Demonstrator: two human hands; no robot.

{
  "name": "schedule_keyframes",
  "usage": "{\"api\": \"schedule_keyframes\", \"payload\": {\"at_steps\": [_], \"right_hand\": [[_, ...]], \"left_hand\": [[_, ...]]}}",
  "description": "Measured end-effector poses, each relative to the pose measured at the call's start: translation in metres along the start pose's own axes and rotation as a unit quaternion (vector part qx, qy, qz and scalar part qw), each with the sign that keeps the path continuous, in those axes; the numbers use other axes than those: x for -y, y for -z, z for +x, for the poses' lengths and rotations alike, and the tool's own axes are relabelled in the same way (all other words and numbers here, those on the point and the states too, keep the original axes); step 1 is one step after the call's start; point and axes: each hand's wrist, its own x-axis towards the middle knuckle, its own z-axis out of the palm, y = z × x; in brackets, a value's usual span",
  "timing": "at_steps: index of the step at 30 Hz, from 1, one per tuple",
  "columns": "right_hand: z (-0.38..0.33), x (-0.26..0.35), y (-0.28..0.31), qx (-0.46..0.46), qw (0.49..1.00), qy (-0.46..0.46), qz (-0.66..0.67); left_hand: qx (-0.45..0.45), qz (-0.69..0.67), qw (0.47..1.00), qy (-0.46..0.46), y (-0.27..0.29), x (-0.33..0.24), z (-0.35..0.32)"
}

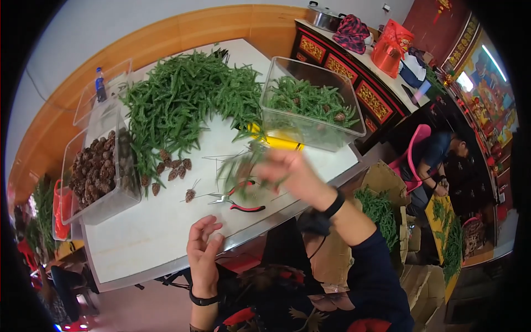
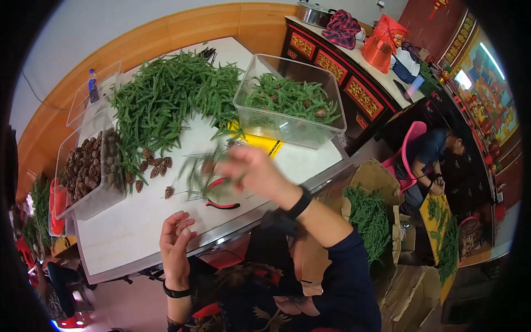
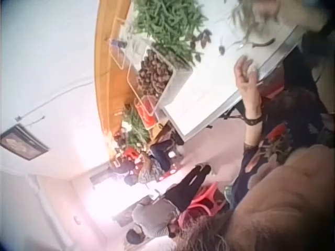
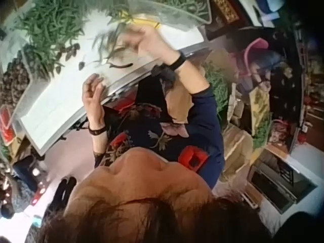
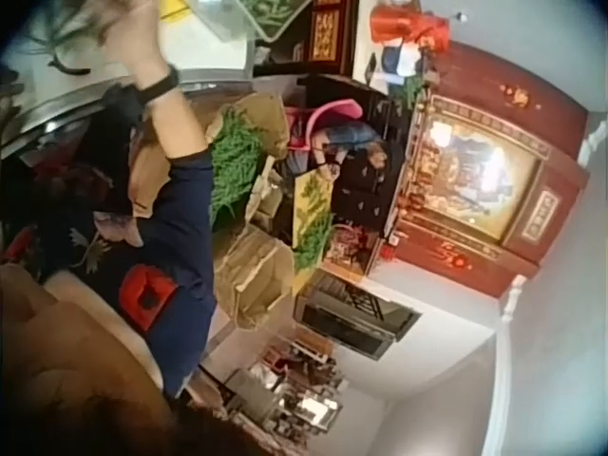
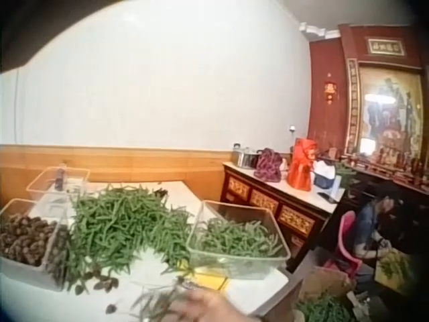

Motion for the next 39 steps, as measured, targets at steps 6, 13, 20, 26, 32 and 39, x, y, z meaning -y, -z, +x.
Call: {"api": "schedule_keyframes", "payload": {"at_steps": [6,13,20,26,32,39], "right_hand": [[0.022,0.017,0.042,-0.171,0.953,0.096,0.23],[0.033,-0.02,0.02,-0.048,0.994,-0.063,0.079],[0.105,0.002,0.03,0.009,0.983,-0.1,-0.154],[0.196,-0.013,0.016,-0.037,0.937,-0.063,-0.341],[0.261,-0.022,-0.019,-0.135,0.775,-0.096,-0.609],[0.308,-0.062,0.025,-0.181,0.703,-0.175,-0.665]], "left_hand": [[-0.023,0.069,0.997,-0.027,0.019,-0.008,0.004],[-0.019,0.118,0.99,-0.073,0.011,-0.039,0.011],[-0.004,0.135,0.96,-0.247,0.005,-0.105,0.05],[0.039,0.037,0.989,-0.137,0.045,-0.091,0.117],[0.046,0.048,0.997,-0.041,0.069,-0.079,0.136],[0.081,-0.017,0.997,-0.002,0.071,-0.078,0.135]]}}
